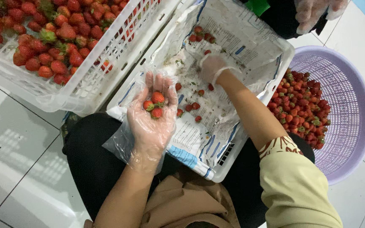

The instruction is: The person sits on the floor and removes the green caps from strawberries by hand, placing the prepared fruit into a purple basket. The person handles strawberries one at a time from a white crate lined with newspaper.

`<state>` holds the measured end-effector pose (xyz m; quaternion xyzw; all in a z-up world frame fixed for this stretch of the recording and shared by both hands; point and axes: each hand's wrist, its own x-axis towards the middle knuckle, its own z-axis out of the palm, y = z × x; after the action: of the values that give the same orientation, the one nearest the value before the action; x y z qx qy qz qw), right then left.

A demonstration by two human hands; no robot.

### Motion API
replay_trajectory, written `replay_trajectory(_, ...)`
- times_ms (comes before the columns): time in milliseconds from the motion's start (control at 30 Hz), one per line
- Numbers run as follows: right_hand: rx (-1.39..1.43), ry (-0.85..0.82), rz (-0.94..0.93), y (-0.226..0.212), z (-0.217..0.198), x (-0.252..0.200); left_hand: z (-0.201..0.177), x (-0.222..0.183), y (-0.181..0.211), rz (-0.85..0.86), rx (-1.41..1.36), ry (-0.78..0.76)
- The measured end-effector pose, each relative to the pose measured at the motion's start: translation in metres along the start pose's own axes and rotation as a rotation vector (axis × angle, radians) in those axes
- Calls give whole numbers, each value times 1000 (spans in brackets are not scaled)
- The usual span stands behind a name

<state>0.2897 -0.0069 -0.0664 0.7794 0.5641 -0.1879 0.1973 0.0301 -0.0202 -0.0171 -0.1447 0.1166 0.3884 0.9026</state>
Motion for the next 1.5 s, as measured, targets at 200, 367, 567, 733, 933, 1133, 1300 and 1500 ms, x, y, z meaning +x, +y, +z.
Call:
replay_trajectory(200,1163,283,377,49,-4,5,-2,-3,1,-2,-14,15)
replay_trajectory(367,994,278,392,82,23,11,1,-2,-1,-10,-16,6)
replay_trajectory(567,152,-61,198,69,50,40,1,-2,-2,19,-15,80)
replay_trajectory(733,371,84,242,87,41,40,-4,-1,-1,5,-16,56)
replay_trajectory(933,603,303,318,87,18,44,-6,0,-6,3,-3,79)
replay_trajectory(1133,211,278,246,64,0,66,-10,0,-2,13,-18,109)
replay_trajectory(1300,321,437,337,56,4,66,-15,2,-6,16,-18,140)
replay_trajectory(1500,84,406,269,44,8,68,-9,2,-7,42,-11,166)
